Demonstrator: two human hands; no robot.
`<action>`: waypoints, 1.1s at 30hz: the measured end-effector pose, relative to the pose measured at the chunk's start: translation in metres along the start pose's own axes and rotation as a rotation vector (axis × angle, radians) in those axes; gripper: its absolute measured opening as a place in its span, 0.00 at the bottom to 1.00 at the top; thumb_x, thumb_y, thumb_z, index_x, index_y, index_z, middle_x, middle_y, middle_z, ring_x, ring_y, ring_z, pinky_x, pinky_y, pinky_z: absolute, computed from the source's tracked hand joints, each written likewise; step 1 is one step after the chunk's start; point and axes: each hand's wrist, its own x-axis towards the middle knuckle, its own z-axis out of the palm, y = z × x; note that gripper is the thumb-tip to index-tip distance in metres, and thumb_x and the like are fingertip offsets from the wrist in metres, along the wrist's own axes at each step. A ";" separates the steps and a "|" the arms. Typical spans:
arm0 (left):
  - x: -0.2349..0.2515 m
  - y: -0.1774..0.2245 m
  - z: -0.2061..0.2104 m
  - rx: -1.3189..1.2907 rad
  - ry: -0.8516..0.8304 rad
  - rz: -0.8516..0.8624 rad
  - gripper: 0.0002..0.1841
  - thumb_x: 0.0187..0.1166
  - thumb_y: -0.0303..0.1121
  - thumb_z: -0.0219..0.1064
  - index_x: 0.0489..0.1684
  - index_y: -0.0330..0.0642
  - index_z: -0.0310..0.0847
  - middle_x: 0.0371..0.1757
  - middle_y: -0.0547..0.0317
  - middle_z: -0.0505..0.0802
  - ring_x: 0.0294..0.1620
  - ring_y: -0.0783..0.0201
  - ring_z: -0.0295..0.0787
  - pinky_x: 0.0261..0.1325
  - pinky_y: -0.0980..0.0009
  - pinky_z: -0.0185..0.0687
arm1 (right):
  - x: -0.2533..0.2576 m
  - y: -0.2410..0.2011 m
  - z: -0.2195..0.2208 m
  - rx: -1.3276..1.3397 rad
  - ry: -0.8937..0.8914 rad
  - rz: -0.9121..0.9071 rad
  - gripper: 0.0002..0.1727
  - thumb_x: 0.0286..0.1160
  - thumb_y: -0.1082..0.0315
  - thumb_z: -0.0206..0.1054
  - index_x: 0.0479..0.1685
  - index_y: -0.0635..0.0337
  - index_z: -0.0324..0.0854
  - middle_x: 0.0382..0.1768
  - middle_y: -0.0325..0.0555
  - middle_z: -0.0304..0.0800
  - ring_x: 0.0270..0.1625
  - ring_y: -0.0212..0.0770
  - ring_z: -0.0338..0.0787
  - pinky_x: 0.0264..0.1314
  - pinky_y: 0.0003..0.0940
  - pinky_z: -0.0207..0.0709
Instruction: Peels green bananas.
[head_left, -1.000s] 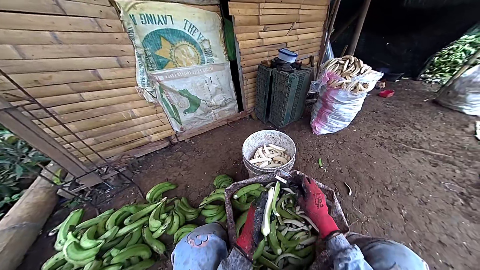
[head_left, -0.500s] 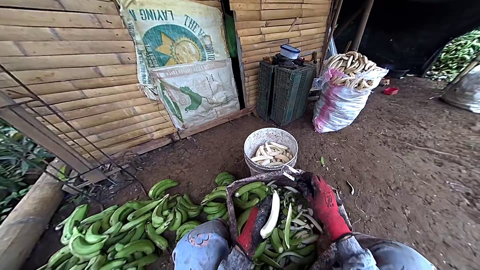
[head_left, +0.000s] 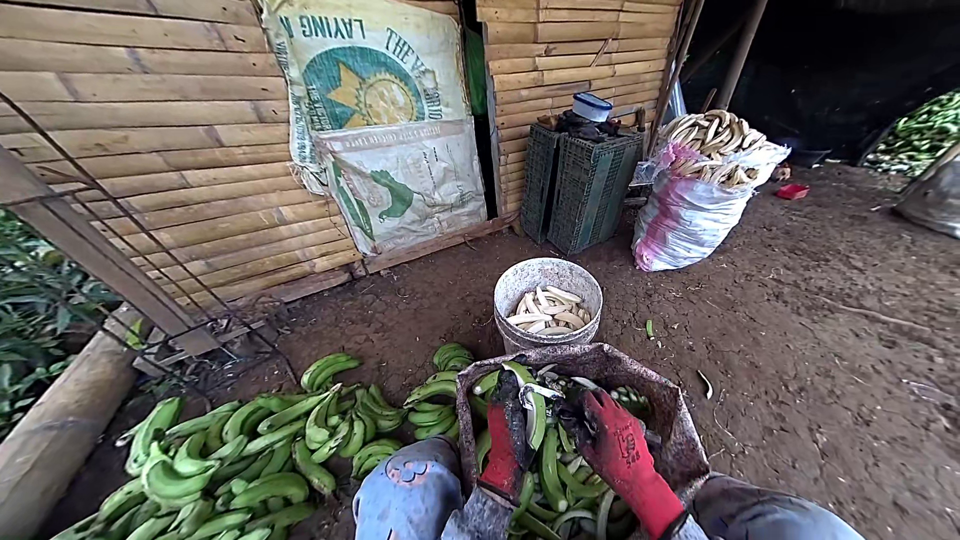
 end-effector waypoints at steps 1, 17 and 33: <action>-0.003 0.004 0.003 0.157 0.057 0.044 0.21 0.94 0.29 0.41 0.69 0.22 0.73 0.56 0.44 0.86 0.53 0.70 0.82 0.62 0.76 0.76 | -0.001 0.001 0.002 -0.013 0.028 -0.025 0.22 0.63 0.63 0.74 0.57 0.63 0.89 0.49 0.65 0.92 0.49 0.66 0.94 0.46 0.61 0.85; 0.000 -0.009 -0.003 0.102 -0.206 -0.071 0.24 0.96 0.40 0.38 0.75 0.33 0.70 0.30 0.54 0.88 0.19 0.65 0.83 0.21 0.69 0.84 | 0.013 0.024 -0.010 0.202 0.086 0.125 0.22 0.72 0.68 0.67 0.63 0.72 0.84 0.55 0.65 0.91 0.57 0.61 0.93 0.62 0.57 0.83; -0.001 0.005 -0.007 -0.515 -0.136 -0.253 0.24 0.96 0.41 0.33 0.37 0.47 0.77 0.19 0.67 0.83 0.17 0.75 0.81 0.23 0.80 0.81 | 0.002 0.021 0.010 0.156 0.200 -0.378 0.18 0.67 0.53 0.70 0.52 0.51 0.93 0.47 0.50 0.96 0.51 0.52 0.95 0.54 0.49 0.87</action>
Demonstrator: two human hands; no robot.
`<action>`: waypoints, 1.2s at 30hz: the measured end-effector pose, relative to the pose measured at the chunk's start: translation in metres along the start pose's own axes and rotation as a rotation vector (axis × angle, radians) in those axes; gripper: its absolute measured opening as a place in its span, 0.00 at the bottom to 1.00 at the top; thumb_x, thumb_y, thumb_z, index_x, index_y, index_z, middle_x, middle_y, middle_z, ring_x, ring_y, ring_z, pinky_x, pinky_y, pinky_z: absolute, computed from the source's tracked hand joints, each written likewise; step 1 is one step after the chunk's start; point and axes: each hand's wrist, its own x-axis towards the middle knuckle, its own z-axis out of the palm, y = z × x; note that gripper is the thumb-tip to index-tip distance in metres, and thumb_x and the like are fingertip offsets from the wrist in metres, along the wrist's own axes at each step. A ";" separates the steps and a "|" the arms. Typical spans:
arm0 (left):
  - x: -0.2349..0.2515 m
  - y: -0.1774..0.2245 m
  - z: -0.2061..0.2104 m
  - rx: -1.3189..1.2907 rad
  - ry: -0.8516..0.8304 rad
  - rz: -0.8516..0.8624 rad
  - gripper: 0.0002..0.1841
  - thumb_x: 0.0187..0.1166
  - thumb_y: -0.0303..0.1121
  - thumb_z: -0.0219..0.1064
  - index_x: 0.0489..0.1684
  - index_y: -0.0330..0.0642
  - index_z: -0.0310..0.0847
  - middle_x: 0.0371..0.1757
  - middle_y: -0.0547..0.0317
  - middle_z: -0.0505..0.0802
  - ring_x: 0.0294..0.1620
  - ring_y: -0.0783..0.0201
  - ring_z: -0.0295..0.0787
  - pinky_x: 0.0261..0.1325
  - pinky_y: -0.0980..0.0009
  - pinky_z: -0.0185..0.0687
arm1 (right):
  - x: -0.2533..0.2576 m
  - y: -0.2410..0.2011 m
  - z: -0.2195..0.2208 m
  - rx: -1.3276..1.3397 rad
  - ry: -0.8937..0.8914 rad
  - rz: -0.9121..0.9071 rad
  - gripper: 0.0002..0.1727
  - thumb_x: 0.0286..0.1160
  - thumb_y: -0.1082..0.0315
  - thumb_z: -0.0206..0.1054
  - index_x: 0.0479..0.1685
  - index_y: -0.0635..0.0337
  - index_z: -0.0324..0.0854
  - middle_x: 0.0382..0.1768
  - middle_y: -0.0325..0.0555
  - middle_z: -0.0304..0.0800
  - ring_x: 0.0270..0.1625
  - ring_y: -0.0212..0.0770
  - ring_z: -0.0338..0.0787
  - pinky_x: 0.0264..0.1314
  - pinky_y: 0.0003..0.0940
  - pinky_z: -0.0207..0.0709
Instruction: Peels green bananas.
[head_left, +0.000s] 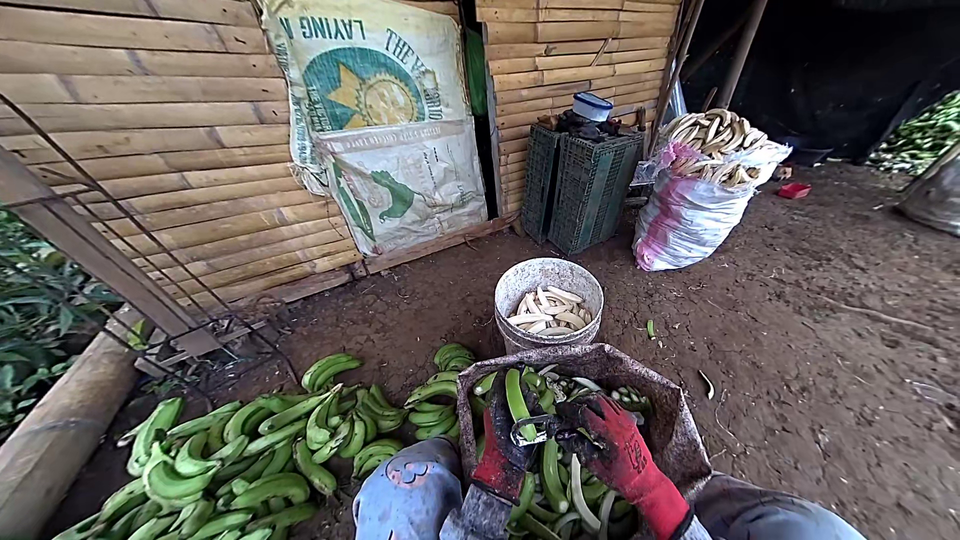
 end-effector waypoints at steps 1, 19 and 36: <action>-0.004 -0.003 -0.001 0.171 0.035 0.066 0.19 0.95 0.36 0.36 0.49 0.43 0.76 0.28 0.66 0.86 0.27 0.76 0.85 0.33 0.79 0.85 | 0.003 -0.004 0.001 0.005 0.054 0.023 0.19 0.66 0.55 0.70 0.51 0.54 0.93 0.46 0.51 0.96 0.50 0.52 0.95 0.51 0.48 0.88; 0.002 0.001 -0.002 0.181 -0.100 -0.030 0.22 0.96 0.39 0.35 0.46 0.42 0.77 0.26 0.65 0.86 0.22 0.74 0.84 0.27 0.80 0.84 | 0.003 -0.011 0.006 -0.188 -0.024 0.024 0.18 0.63 0.54 0.71 0.50 0.51 0.94 0.45 0.54 0.95 0.50 0.59 0.95 0.52 0.55 0.87; -0.012 -0.026 -0.008 0.748 0.021 0.208 0.19 0.93 0.35 0.44 0.57 0.31 0.80 0.35 0.58 0.87 0.31 0.72 0.83 0.40 0.74 0.84 | 0.001 -0.005 0.005 0.034 -0.163 0.483 0.21 0.73 0.59 0.69 0.61 0.58 0.89 0.52 0.58 0.92 0.54 0.57 0.93 0.56 0.55 0.85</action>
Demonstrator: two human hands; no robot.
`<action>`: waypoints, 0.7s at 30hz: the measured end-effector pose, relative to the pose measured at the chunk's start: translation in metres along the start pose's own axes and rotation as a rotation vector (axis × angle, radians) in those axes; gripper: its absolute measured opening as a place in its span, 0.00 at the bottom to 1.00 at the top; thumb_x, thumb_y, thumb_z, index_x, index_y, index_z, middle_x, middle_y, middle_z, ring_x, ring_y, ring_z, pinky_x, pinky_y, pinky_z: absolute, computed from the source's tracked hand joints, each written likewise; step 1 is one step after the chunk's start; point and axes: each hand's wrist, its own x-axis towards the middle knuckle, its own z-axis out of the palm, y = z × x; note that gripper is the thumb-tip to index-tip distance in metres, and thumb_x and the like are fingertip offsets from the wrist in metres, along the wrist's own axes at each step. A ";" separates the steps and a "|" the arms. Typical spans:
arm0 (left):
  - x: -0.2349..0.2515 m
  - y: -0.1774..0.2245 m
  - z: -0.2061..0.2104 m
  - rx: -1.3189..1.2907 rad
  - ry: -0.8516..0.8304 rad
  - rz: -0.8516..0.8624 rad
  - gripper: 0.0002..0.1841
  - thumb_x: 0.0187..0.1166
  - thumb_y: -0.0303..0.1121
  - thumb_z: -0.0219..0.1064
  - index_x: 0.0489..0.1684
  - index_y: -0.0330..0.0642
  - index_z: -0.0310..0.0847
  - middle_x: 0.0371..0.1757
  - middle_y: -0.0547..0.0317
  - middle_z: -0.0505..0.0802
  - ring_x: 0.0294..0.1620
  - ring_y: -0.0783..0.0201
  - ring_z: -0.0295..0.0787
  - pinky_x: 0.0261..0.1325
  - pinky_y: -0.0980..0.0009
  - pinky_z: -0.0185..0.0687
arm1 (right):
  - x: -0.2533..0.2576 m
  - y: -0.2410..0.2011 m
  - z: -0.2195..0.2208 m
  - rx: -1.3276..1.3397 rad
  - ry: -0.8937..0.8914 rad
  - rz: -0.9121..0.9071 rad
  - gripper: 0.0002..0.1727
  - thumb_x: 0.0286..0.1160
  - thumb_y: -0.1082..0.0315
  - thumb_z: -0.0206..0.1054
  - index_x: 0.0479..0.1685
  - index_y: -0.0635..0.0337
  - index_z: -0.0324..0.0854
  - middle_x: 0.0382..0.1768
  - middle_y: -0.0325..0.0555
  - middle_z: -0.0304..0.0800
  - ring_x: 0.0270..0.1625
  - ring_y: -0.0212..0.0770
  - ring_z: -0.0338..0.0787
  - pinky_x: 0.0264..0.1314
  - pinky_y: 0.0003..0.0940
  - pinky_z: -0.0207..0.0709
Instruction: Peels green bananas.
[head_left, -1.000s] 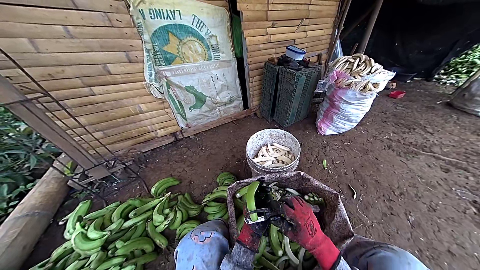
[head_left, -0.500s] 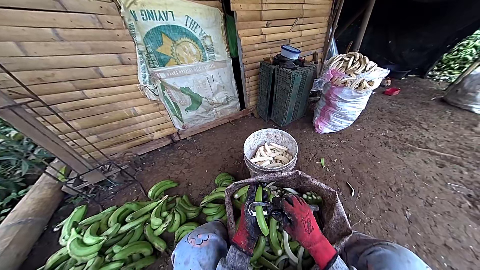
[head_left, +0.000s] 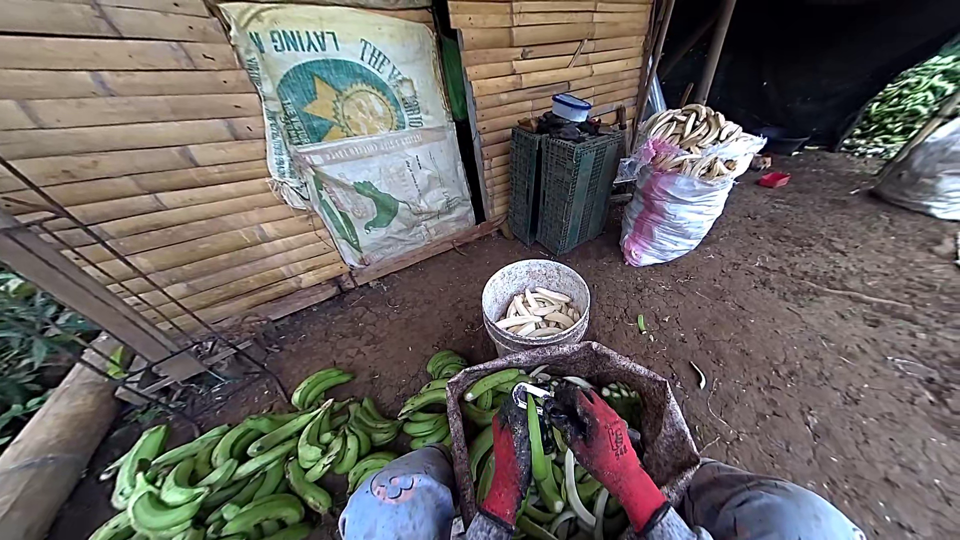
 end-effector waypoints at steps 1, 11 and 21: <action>0.000 -0.003 0.001 -0.011 0.007 -0.004 0.19 0.94 0.35 0.44 0.55 0.32 0.81 0.30 0.60 0.86 0.27 0.72 0.82 0.34 0.74 0.83 | 0.002 0.000 0.001 -0.025 -0.004 0.030 0.21 0.72 0.60 0.70 0.63 0.59 0.88 0.55 0.61 0.91 0.56 0.60 0.92 0.58 0.57 0.84; 0.000 0.014 -0.003 0.134 -0.029 0.135 0.22 0.93 0.32 0.43 0.77 0.31 0.73 0.56 0.52 0.91 0.43 0.73 0.89 0.48 0.76 0.86 | 0.011 0.006 -0.015 0.045 -0.011 0.132 0.21 0.74 0.63 0.69 0.64 0.63 0.86 0.55 0.61 0.91 0.58 0.58 0.91 0.63 0.56 0.81; 0.025 0.014 -0.012 0.122 -0.017 0.255 0.18 0.87 0.26 0.48 0.64 0.28 0.80 0.47 0.58 0.91 0.42 0.79 0.84 0.52 0.82 0.79 | 0.000 -0.009 -0.057 -0.103 -0.362 0.075 0.20 0.76 0.56 0.70 0.63 0.55 0.86 0.55 0.57 0.90 0.61 0.55 0.90 0.65 0.55 0.80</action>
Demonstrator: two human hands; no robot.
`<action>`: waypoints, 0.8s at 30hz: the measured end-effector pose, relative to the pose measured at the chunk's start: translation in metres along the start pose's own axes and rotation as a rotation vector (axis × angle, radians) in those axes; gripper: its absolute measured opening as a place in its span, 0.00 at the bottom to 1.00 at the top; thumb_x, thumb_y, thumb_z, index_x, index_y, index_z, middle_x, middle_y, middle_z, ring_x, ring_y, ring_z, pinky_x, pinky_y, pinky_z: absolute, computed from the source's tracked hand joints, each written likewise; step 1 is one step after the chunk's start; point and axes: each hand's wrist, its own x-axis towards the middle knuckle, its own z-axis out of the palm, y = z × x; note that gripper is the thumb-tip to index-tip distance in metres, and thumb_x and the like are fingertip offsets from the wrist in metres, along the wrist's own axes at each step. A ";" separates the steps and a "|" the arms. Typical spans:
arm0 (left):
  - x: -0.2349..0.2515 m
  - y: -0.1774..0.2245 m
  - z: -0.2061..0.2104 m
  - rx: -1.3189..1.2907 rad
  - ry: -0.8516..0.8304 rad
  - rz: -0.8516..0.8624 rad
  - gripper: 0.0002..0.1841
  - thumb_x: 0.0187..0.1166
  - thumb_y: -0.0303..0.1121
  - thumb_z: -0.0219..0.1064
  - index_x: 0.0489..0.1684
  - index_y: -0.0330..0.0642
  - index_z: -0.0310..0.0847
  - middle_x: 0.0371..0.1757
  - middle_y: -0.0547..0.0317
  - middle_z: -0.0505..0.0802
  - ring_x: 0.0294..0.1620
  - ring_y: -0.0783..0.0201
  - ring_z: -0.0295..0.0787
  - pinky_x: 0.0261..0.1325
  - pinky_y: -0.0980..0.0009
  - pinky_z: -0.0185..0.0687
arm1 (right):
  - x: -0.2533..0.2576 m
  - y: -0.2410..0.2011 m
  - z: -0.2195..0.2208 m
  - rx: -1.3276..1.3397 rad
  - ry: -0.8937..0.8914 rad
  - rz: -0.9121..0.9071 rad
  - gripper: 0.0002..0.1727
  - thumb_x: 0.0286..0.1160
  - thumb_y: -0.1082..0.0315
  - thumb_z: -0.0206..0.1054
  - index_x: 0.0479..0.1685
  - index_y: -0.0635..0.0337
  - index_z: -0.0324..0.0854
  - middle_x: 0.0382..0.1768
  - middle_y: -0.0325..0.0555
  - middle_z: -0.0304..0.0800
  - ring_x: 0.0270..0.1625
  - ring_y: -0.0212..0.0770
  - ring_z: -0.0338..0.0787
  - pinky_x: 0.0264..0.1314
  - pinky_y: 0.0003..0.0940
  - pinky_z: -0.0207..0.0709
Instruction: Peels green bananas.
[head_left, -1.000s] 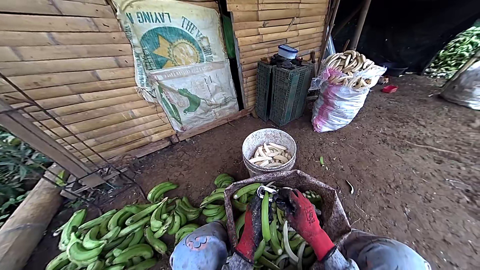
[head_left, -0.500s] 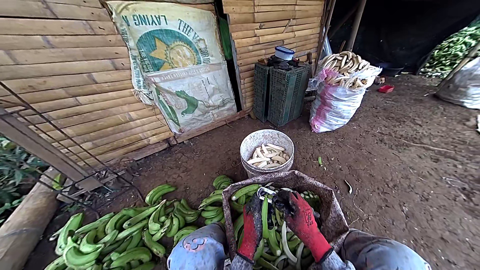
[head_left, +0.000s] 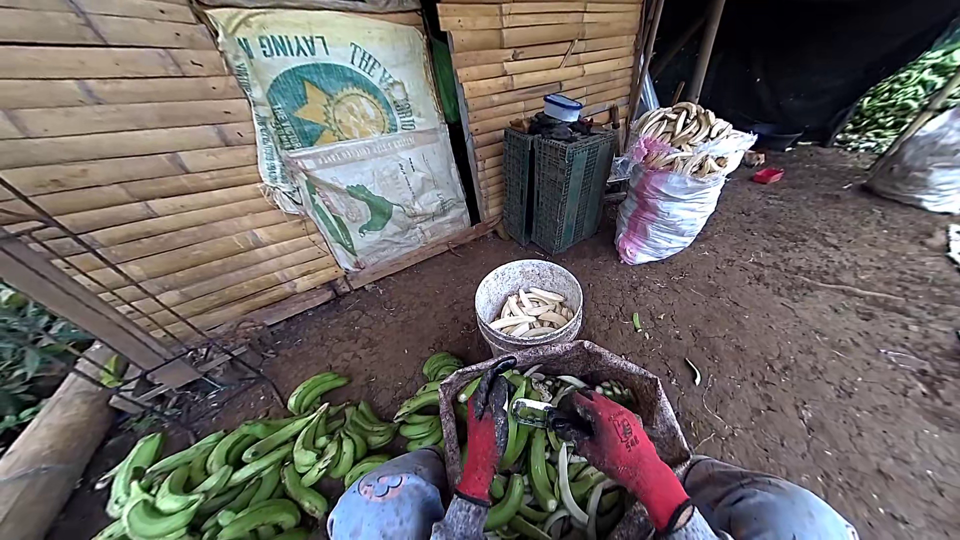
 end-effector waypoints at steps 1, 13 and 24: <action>0.002 -0.002 0.000 -0.006 0.046 -0.045 0.17 0.88 0.28 0.50 0.64 0.31 0.80 0.35 0.63 0.88 0.27 0.78 0.80 0.33 0.81 0.78 | 0.000 -0.003 -0.010 -0.080 -0.123 0.101 0.20 0.78 0.55 0.68 0.64 0.55 0.84 0.57 0.57 0.89 0.63 0.57 0.88 0.66 0.57 0.78; 0.145 0.036 0.043 0.286 0.116 0.375 0.29 0.93 0.38 0.48 0.93 0.43 0.52 0.86 0.48 0.72 0.82 0.51 0.72 0.83 0.47 0.65 | 0.006 0.005 -0.005 -0.155 -0.385 0.225 0.19 0.81 0.54 0.66 0.61 0.56 0.85 0.61 0.57 0.90 0.67 0.57 0.87 0.68 0.62 0.75; 0.058 -0.062 0.033 1.378 -0.792 -0.464 0.35 0.85 0.52 0.60 0.82 0.32 0.67 0.78 0.32 0.78 0.83 0.35 0.70 0.82 0.37 0.63 | 0.012 0.003 -0.013 -0.225 -0.358 0.282 0.21 0.82 0.55 0.64 0.66 0.57 0.82 0.64 0.57 0.88 0.70 0.57 0.86 0.70 0.60 0.75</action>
